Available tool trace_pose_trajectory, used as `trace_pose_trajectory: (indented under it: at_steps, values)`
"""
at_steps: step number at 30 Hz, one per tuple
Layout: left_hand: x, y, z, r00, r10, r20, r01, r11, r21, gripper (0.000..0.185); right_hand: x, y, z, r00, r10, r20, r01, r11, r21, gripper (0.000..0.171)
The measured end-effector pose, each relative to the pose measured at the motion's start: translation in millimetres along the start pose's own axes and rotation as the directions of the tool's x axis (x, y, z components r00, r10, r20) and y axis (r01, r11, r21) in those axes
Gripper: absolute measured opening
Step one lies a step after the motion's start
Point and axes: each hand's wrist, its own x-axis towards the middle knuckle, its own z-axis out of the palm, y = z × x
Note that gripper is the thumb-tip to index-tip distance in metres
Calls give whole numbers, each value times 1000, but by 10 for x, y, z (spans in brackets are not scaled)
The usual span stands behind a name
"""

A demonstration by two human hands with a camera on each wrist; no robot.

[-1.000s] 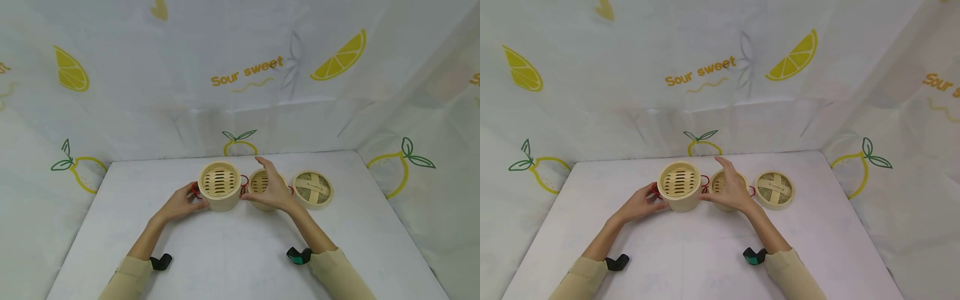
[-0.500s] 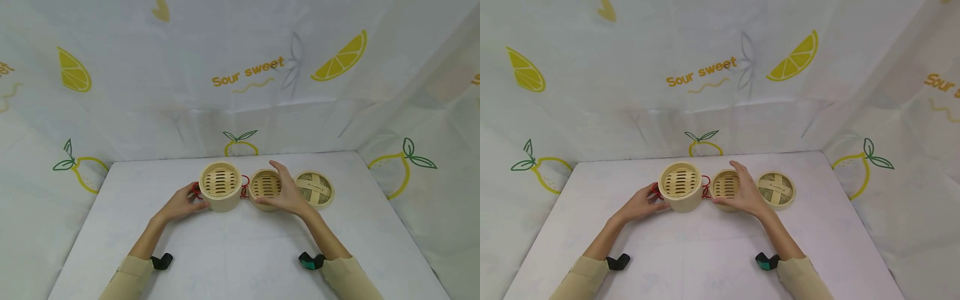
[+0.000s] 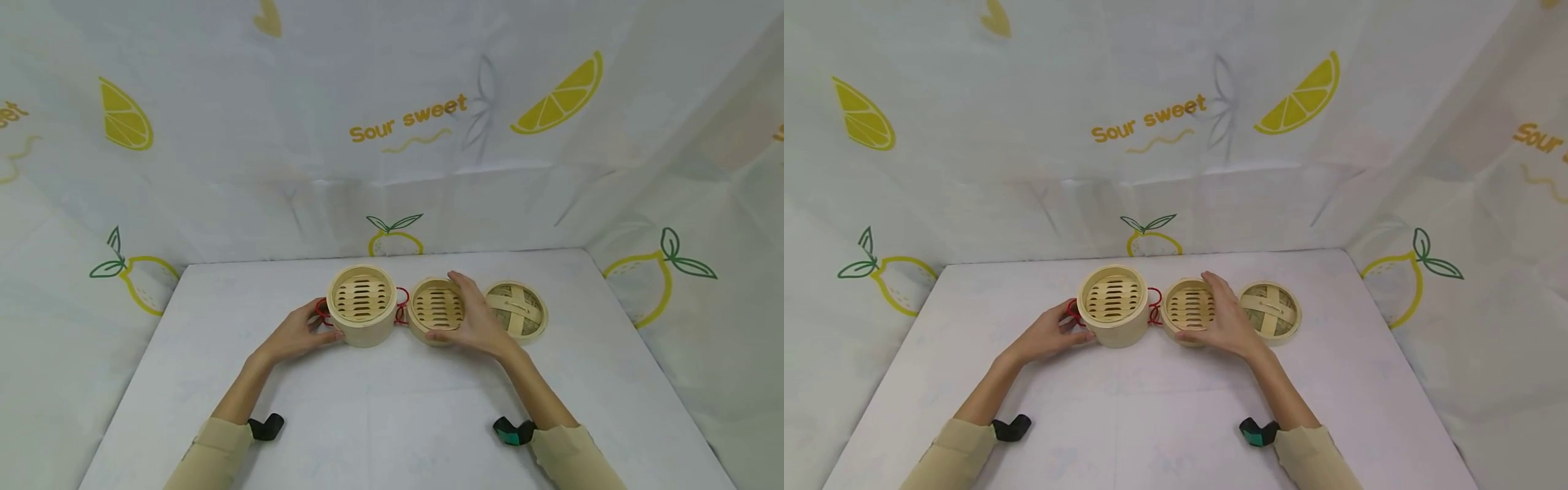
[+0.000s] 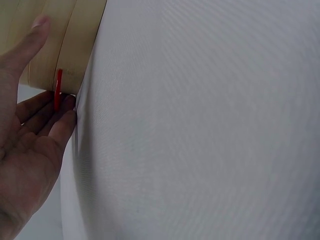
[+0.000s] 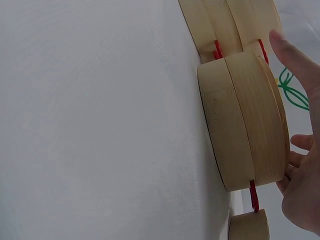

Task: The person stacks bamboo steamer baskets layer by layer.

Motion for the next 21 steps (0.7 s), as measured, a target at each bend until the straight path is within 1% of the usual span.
trace_pose_trajectory:
  at_steps: [8, 16, 21]
  values:
    - [-18, 7, 5, 1000, -5, 5, 5, 1000, 10, 85, -3, 56, 49, 1000, -5, -7, 5, 1000, 23, 134]
    - [-21, 16, 17, 1000, -3, 0, 3, 1000, 7, 83, -31, 87, 95, 999, 45, 3, -45, 999, 5, 142]
    - [-18, 11, 11, 1000, 4, -5, -4, 1000, 3, 81, -23, 94, 107, 998, 59, 9, -59, 998, -1, 143]
